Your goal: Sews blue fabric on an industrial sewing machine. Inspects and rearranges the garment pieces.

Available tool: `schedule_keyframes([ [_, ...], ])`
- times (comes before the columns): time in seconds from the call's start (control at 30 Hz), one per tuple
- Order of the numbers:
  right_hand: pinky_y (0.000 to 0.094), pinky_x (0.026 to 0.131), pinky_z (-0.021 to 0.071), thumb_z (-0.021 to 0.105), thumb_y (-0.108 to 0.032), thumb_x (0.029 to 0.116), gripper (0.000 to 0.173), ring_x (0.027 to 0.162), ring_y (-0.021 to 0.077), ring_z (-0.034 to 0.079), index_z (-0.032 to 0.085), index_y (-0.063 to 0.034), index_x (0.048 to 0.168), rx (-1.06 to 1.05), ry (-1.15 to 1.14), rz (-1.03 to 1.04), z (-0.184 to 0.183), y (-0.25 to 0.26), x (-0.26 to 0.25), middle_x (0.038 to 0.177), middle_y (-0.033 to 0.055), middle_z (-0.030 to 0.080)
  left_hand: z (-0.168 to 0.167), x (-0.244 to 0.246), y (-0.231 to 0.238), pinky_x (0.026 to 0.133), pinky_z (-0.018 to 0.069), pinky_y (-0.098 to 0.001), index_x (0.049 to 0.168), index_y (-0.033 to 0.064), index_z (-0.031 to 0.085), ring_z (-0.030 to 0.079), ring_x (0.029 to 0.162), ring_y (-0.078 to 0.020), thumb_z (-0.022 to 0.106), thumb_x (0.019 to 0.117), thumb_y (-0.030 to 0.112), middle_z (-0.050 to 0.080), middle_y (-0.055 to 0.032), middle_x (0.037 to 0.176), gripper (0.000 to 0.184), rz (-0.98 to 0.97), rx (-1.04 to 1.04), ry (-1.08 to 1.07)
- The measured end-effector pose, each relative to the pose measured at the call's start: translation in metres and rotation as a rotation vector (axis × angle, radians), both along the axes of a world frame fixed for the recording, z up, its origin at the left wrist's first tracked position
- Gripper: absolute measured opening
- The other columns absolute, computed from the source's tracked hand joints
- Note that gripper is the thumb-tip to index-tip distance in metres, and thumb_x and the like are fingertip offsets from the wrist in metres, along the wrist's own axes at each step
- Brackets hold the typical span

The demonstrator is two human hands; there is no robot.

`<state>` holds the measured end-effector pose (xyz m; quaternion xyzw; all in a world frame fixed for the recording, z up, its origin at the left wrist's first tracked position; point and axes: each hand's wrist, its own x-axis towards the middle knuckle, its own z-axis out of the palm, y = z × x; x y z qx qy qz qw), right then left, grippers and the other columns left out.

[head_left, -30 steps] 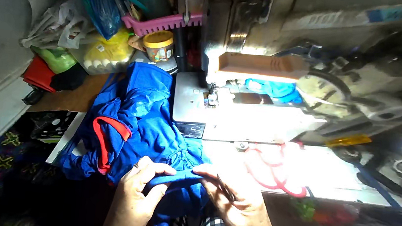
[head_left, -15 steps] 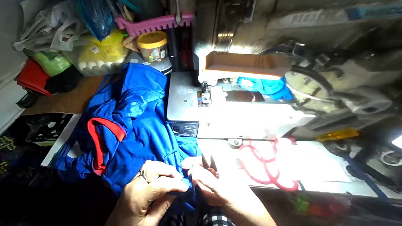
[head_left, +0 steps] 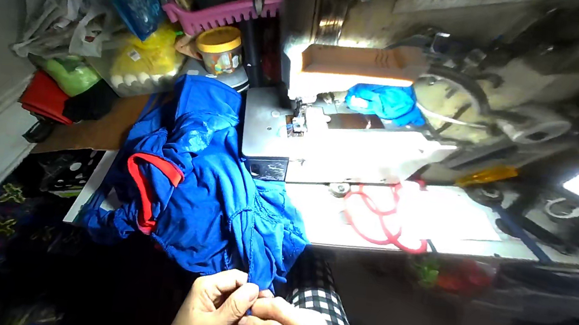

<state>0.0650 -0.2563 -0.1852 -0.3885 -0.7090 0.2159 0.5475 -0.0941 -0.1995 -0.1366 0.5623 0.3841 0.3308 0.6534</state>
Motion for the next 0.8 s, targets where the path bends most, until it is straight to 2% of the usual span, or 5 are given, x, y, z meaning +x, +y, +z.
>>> schedule_keyframes([
  [0.1,0.0183,0.077,0.0541,0.060,-0.033,0.1035,0.030,0.085,0.0053,0.065,0.069,-0.0052,0.111,-0.119,0.130,-0.077,0.000,0.002,0.024,0.094,0.0063,0.069,-0.004,-0.009,-0.005,0.062,0.0546,-0.0170,0.102,0.0020,0.074,0.063,0.067,0.0014,0.052,0.1030,0.004,0.074,0.0030,0.090,0.022,-0.050,0.062,-0.022],
  [0.2,0.0274,0.074,0.0552,0.033,-0.064,0.1042,0.066,0.087,0.0092,0.066,0.066,-0.0147,0.134,-0.189,-0.096,-0.333,-0.015,0.009,0.050,0.101,0.0067,0.071,-0.003,-0.016,-0.014,0.062,0.0561,-0.0191,0.103,-0.0019,0.072,0.065,0.068,-0.0003,0.048,0.1050,0.004,0.076,-0.0024,0.099,0.025,-0.086,0.111,0.009],
  [0.4,0.0282,0.065,0.0453,0.055,-0.032,0.1051,0.023,0.075,0.0147,0.059,0.069,-0.0232,0.121,0.131,-0.407,-0.363,-0.002,0.008,0.025,0.089,-0.0011,0.069,0.002,-0.011,-0.026,0.066,0.0573,-0.0207,0.098,-0.0052,0.072,0.066,0.070,-0.0015,0.051,0.1036,0.004,0.074,-0.0028,0.085,0.024,-0.082,0.208,0.028],
  [0.67,0.0238,0.070,0.0529,0.052,-0.020,0.1068,0.020,0.079,0.0123,0.065,0.069,-0.0135,0.115,0.142,-0.169,-0.269,0.000,0.017,0.025,0.088,0.0051,0.069,0.003,-0.015,-0.020,0.080,0.0551,-0.0241,0.093,-0.0066,0.074,0.068,0.082,-0.0098,0.056,0.1033,0.007,0.073,-0.0127,0.086,0.025,-0.336,0.463,0.108],
  [0.8,0.0155,0.078,0.0554,0.058,-0.040,0.1034,0.039,0.089,-0.0014,0.064,0.071,-0.0067,0.120,-0.166,0.118,-0.252,-0.003,0.020,0.046,0.104,0.0022,0.071,0.007,-0.032,-0.004,0.079,0.0556,-0.0348,0.097,0.0026,0.078,0.071,0.083,-0.0149,0.054,0.1060,0.024,0.076,-0.0093,0.088,0.033,-0.496,0.568,0.247],
])
